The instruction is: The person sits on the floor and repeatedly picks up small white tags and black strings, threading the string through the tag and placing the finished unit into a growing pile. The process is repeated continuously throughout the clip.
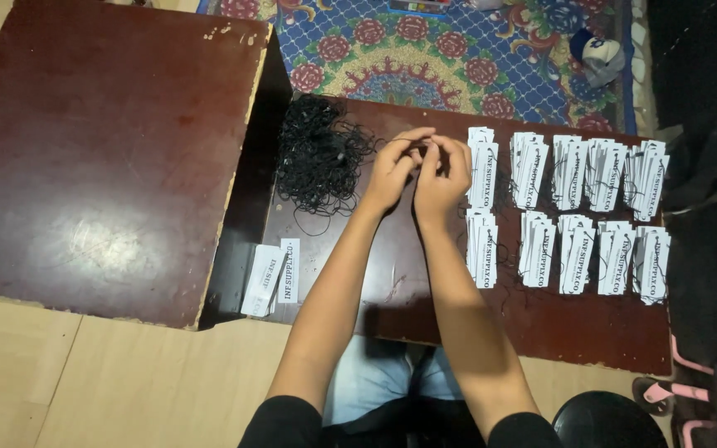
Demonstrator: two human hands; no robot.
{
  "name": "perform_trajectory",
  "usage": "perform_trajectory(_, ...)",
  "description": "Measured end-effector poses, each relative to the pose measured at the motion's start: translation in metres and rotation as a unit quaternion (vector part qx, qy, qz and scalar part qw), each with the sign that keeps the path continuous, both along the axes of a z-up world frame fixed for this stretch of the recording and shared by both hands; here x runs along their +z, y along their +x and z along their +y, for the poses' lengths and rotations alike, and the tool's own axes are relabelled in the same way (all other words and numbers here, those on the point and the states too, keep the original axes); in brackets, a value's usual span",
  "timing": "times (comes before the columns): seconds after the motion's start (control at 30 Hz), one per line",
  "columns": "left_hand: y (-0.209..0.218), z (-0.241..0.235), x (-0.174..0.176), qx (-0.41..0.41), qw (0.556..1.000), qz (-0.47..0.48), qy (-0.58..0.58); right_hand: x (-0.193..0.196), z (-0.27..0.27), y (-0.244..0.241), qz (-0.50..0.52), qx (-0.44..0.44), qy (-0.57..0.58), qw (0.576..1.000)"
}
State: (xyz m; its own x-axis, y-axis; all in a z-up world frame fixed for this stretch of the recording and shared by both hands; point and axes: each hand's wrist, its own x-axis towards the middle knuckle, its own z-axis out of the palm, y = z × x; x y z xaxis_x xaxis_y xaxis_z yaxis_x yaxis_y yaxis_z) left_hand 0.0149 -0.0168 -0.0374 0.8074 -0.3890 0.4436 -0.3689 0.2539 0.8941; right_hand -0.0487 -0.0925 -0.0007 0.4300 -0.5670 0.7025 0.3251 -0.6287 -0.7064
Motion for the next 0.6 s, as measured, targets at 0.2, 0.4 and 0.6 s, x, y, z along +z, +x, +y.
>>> perform_trajectory(0.2, -0.001, -0.003, 0.002, 0.09, 0.99, 0.077, -0.074, -0.003, 0.004, 0.004, 0.048, -0.02, 0.068, 0.996)
perform_trajectory(0.4, 0.019, 0.012, -0.013, 0.213, 0.944, 0.162, -0.192, -0.001, 0.005, 0.001, 0.078, -0.028, 0.101, 0.991)
perform_trajectory(0.6, 0.034, 0.029, -0.026, 0.258, 0.889, 0.204, -0.319, -0.001, 0.006, 0.0, 0.06, -0.035, 0.093, 0.993)
